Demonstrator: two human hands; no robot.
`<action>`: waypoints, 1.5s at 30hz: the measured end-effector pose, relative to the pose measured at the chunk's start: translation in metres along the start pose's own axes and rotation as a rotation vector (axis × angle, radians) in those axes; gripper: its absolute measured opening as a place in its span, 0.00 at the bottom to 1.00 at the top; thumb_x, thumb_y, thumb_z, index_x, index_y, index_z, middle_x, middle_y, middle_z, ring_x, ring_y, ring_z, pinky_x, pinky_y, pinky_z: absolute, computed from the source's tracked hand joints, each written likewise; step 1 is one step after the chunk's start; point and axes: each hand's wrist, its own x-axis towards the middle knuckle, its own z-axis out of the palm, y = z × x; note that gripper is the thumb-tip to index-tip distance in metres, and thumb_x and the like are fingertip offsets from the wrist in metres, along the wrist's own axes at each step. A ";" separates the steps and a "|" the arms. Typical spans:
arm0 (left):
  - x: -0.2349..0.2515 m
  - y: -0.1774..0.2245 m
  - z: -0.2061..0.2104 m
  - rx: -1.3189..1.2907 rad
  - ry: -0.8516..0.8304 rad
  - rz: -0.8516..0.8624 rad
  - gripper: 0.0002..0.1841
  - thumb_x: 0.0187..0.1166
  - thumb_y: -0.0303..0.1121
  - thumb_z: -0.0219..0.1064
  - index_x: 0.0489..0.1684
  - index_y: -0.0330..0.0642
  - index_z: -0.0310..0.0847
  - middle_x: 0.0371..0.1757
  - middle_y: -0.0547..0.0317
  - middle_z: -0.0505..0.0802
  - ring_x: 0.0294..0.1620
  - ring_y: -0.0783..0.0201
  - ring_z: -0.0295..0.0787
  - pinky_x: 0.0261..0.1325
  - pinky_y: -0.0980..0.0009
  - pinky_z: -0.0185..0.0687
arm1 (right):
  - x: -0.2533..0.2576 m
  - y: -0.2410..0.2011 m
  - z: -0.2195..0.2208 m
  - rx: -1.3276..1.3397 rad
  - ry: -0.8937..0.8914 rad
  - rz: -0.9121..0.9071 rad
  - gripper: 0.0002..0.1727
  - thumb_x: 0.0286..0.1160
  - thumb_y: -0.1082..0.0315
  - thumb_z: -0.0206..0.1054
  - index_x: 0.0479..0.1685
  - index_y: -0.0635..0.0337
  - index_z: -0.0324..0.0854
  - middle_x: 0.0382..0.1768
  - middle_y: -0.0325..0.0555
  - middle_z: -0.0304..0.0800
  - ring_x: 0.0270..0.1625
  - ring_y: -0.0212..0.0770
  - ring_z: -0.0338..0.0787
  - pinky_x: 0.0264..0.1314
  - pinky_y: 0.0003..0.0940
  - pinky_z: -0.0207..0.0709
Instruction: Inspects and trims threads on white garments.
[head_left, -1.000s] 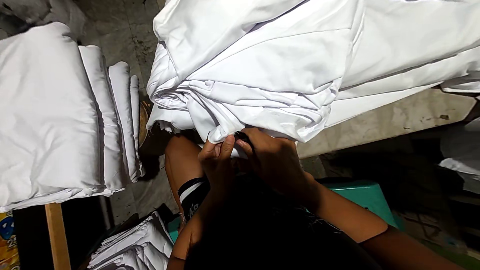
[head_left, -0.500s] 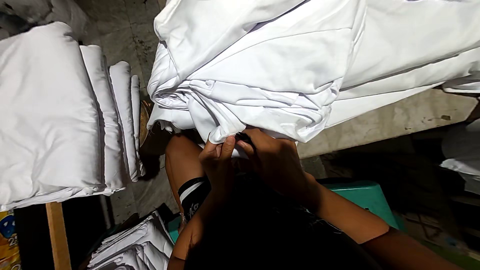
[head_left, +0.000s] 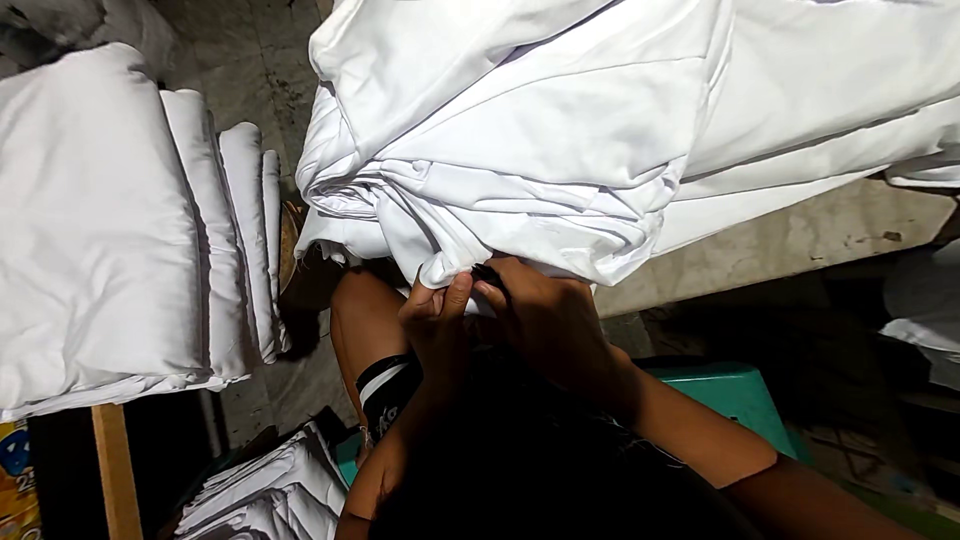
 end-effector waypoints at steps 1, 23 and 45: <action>0.000 0.000 0.000 0.003 0.001 -0.001 0.10 0.78 0.23 0.64 0.42 0.50 0.90 0.38 0.74 0.95 0.39 0.80 0.91 0.46 0.78 0.88 | 0.000 0.000 0.000 0.001 -0.002 -0.002 0.18 0.84 0.62 0.56 0.37 0.67 0.86 0.19 0.50 0.83 0.18 0.49 0.85 0.14 0.40 0.69; 0.000 -0.001 -0.004 -0.039 -0.042 -0.015 0.09 0.80 0.27 0.65 0.43 0.53 0.91 0.39 0.75 0.95 0.41 0.80 0.91 0.47 0.78 0.88 | -0.001 0.002 -0.002 0.052 0.005 0.017 0.19 0.84 0.61 0.55 0.37 0.67 0.86 0.17 0.49 0.82 0.18 0.48 0.85 0.16 0.40 0.69; -0.001 0.005 0.000 -0.106 -0.027 -0.111 0.10 0.79 0.25 0.63 0.41 0.51 0.90 0.34 0.72 0.94 0.33 0.79 0.90 0.41 0.79 0.87 | -0.002 0.003 -0.002 0.049 0.009 -0.008 0.19 0.84 0.61 0.54 0.35 0.66 0.85 0.16 0.47 0.80 0.19 0.46 0.84 0.17 0.38 0.70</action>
